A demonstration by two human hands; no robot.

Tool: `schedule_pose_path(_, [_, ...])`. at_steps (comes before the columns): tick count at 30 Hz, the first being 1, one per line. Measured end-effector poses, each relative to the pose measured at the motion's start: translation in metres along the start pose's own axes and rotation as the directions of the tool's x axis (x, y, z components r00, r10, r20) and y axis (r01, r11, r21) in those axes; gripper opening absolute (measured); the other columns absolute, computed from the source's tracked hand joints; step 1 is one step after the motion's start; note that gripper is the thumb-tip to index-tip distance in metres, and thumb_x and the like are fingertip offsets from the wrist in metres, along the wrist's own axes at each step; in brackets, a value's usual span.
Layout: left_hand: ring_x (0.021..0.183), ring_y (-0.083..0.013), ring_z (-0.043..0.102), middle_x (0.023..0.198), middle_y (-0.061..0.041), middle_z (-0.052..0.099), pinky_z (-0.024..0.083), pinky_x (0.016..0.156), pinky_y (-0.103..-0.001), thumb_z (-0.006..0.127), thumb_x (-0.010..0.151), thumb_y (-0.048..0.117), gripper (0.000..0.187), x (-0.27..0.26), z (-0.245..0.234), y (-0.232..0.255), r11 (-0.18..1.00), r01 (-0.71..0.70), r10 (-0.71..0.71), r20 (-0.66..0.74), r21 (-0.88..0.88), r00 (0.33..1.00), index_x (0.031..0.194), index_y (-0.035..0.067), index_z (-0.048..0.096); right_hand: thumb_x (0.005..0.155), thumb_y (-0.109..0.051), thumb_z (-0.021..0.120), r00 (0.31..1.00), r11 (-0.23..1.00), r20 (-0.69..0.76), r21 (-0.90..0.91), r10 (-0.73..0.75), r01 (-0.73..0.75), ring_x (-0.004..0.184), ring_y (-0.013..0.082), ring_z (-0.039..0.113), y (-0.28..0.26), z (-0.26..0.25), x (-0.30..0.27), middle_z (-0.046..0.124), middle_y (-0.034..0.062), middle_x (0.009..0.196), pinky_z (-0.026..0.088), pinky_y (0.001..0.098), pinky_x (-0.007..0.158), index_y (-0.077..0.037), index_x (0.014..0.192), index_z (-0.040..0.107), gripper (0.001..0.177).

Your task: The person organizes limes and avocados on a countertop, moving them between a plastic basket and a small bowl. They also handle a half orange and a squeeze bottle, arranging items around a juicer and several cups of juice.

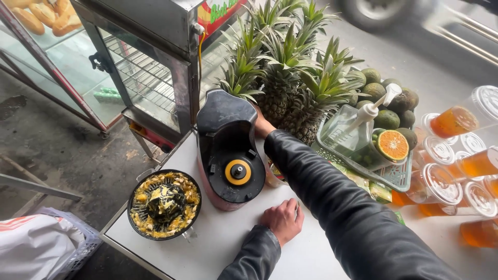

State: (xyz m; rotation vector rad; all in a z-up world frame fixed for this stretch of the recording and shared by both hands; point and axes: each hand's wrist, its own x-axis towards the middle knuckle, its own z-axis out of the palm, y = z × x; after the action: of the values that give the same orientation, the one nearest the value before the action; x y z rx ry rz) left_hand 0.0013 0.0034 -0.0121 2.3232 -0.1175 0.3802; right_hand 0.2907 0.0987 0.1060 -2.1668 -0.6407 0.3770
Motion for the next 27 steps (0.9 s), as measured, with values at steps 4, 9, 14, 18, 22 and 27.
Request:
schedule_pose_path(4, [0.051, -0.0335, 0.062, 0.070, -0.008, 0.066, 0.048, 0.043, -0.047, 0.062, 0.095, 0.023, 0.016, 0.000, 0.005, -0.003, 1.000, -0.020, 0.020, -0.042, 0.016, 0.999, 0.085, 0.011, 0.059, 0.080, -0.052, 0.063, 1.000, 1.000, -0.027, -0.012, -0.006, 0.006, 0.137, 0.0376, 0.052, 0.015, 0.006, -0.008, 0.059, 0.0153, 0.145, 0.043, 0.0430, 0.107, -0.016, 0.143, 0.054, 0.072])
schedule_pose_path(9, [0.051, -0.0332, 0.063, 0.070, -0.008, 0.066, 0.048, 0.042, -0.046, 0.064, 0.093, 0.024, 0.015, 0.001, 0.000, 0.000, 1.000, -0.017, 0.018, -0.046, 0.009, 0.999, 0.087, 0.011, 0.061, 0.081, -0.052, 0.065, 0.998, 0.996, -0.028, -0.076, -0.052, 0.050, 0.132, 0.0383, 0.057, 0.016, 0.007, -0.012, 0.062, 0.0163, 0.143, 0.046, 0.0444, 0.104, -0.016, 0.140, 0.054, 0.070])
schedule_pose_path(14, [0.048, -0.0351, 0.061, 0.067, -0.007, 0.064, 0.047, 0.040, -0.048, 0.064, 0.092, 0.027, 0.017, 0.000, 0.010, -0.004, 1.000, -0.009, 0.010, -0.056, 0.026, 0.998, 0.085, 0.013, 0.058, 0.078, -0.050, 0.072, 0.996, 0.979, 0.003, -0.186, -0.087, 0.086, 0.118, 0.0407, 0.067, -0.012, -0.007, -0.033, 0.070, 0.0178, 0.130, 0.052, 0.0469, 0.091, -0.014, 0.130, 0.058, 0.065])
schedule_pose_path(18, [0.049, -0.0345, 0.061, 0.068, -0.008, 0.065, 0.048, 0.041, -0.047, 0.065, 0.092, 0.026, 0.017, 0.001, 0.005, -0.002, 1.000, -0.015, 0.016, -0.040, 0.023, 0.999, 0.085, 0.012, 0.059, 0.075, -0.047, 0.079, 0.999, 0.988, 0.010, -0.150, 0.039, -0.037, 0.132, 0.0367, 0.060, -0.009, -0.007, -0.041, 0.060, 0.0190, 0.145, 0.046, 0.0451, 0.115, -0.006, 0.146, 0.050, 0.087])
schedule_pose_path(22, [0.050, -0.0352, 0.062, 0.068, -0.008, 0.065, 0.048, 0.041, -0.048, 0.064, 0.092, 0.026, 0.017, 0.001, 0.006, -0.002, 1.000, -0.009, 0.010, -0.031, 0.022, 0.999, 0.085, 0.012, 0.059, 0.075, -0.050, 0.067, 0.999, 0.977, 0.026, -0.211, 0.045, -0.039, 0.129, 0.0283, 0.063, -0.025, -0.012, -0.048, 0.069, 0.0067, 0.137, 0.047, 0.0371, 0.094, -0.019, 0.124, 0.069, 0.059])
schedule_pose_path(27, [0.047, -0.0335, 0.059, 0.066, -0.007, 0.063, 0.046, 0.038, -0.047, 0.064, 0.093, 0.027, 0.019, 0.001, 0.007, -0.002, 0.999, -0.019, 0.022, -0.054, 0.044, 0.998, 0.083, 0.012, 0.058, 0.085, -0.028, 0.073, 0.955, 0.985, 0.294, -0.153, -0.034, 0.082, 0.091, 0.0197, 0.064, -0.006, -0.015, -0.031, 0.074, 0.0085, 0.107, 0.054, 0.0362, 0.085, -0.010, 0.102, 0.070, 0.025])
